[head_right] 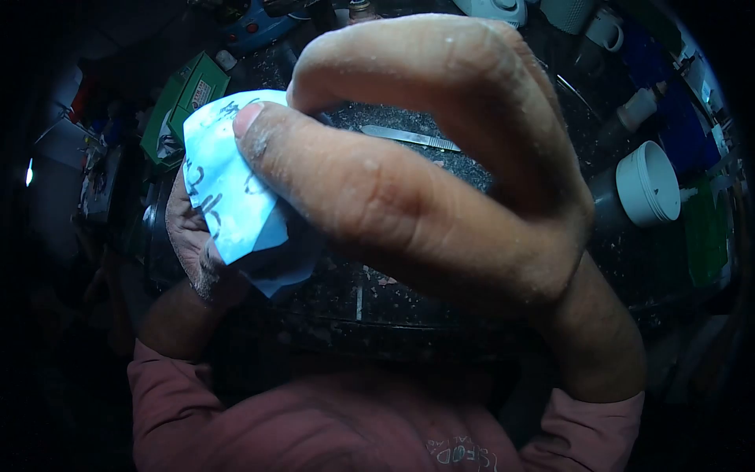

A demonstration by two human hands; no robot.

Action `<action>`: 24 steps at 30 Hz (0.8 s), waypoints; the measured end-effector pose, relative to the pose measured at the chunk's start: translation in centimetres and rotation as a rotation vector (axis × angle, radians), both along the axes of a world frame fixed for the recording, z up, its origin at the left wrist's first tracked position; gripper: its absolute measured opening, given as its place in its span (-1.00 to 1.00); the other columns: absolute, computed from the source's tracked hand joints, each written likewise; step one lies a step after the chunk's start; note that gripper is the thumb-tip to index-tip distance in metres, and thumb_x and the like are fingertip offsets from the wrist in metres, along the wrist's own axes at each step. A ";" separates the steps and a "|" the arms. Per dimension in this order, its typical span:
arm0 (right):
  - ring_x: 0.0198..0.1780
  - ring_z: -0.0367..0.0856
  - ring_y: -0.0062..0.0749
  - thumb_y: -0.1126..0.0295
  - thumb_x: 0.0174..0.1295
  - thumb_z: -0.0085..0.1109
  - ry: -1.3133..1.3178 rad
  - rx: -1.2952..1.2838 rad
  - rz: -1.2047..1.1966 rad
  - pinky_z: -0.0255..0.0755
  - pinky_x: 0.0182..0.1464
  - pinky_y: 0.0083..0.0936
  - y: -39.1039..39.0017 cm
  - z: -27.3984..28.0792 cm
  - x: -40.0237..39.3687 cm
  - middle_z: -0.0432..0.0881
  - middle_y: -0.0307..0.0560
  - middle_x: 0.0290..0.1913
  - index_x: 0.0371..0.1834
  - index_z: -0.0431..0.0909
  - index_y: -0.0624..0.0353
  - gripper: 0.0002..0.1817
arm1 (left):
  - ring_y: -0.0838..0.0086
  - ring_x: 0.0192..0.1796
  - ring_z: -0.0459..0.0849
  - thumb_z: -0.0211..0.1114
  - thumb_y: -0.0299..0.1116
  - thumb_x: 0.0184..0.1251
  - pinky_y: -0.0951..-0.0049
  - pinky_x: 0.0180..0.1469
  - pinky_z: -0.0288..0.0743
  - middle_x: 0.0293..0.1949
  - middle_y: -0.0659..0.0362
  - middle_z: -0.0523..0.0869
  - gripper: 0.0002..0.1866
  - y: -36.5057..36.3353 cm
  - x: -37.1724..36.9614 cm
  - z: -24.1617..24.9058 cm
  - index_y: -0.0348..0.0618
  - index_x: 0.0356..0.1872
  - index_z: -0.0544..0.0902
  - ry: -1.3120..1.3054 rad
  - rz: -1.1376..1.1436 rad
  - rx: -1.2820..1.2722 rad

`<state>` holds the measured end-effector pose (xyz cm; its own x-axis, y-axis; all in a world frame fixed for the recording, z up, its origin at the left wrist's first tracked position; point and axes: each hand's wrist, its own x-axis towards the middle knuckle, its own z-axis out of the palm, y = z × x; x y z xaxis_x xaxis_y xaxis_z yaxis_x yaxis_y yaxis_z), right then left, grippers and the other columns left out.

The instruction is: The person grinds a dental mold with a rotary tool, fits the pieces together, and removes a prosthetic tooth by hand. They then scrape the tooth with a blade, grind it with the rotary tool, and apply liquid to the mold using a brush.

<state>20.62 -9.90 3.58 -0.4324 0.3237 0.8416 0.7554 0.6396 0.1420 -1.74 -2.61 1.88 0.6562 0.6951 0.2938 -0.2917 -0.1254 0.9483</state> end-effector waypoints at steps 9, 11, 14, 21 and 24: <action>0.09 0.64 -0.11 0.40 -0.14 0.57 0.485 -0.395 0.454 0.50 0.20 -0.32 1.3 -1.3 -0.4 0.57 0.19 0.04 0.18 0.36 0.46 -0.21 | 0.41 0.18 0.57 0.19 -0.54 0.41 0.39 0.25 0.44 0.16 -0.06 0.56 -0.54 0.6 1.0 -1.3 -0.45 0.28 0.37 -0.054 -0.067 0.188; 0.10 0.63 -0.19 0.15 0.19 0.27 0.858 -0.563 0.323 0.47 0.24 -0.30 0.4 -0.5 -0.4 0.60 0.21 0.07 0.24 0.35 0.43 -0.32 | 0.23 0.17 0.61 0.14 -0.37 0.46 0.24 0.25 0.50 0.17 -0.16 0.54 -0.50 0.5 1.6 -0.8 -0.48 0.29 0.31 -0.053 -0.041 0.169; 0.10 0.63 -0.29 0.24 0.21 0.32 0.929 -0.749 0.108 0.46 0.21 -0.39 0.9 -0.1 1.5 0.61 0.10 0.05 0.19 0.44 0.36 -0.45 | 0.14 0.14 0.65 0.14 -0.33 0.47 0.21 0.17 0.59 0.17 -0.22 0.53 -0.43 0.7 1.5 -0.5 -0.47 0.35 0.21 -0.057 -0.138 0.085; -0.09 0.73 -0.14 0.26 0.09 0.42 0.282 -0.641 -0.364 0.60 -0.01 -0.31 2.4 -4.1 2.7 0.68 0.14 -0.09 0.17 0.47 0.18 -0.42 | 0.08 0.12 0.66 0.13 -0.29 0.48 0.18 0.14 0.62 0.13 -0.26 0.55 -0.37 0.4 1.4 -0.4 -0.46 0.38 0.13 -0.057 -0.169 0.095; 0.04 0.66 -0.17 0.24 0.12 0.40 0.207 -0.636 -0.419 0.52 0.12 -0.29 2.7 -5.0 2.7 0.63 0.02 0.04 0.14 0.52 0.14 -0.48 | 0.08 0.11 0.67 0.12 -0.30 0.48 0.18 0.14 0.62 0.13 -0.26 0.56 -0.38 0.3 1.3 -0.3 -0.46 0.38 0.12 -0.056 -0.175 0.099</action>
<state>23.33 -7.18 -1.40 -0.0231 0.8713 0.4902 0.9226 0.2074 -0.3252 -0.44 -2.28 1.62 0.7451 0.5380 0.3942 -0.3688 -0.1600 0.9156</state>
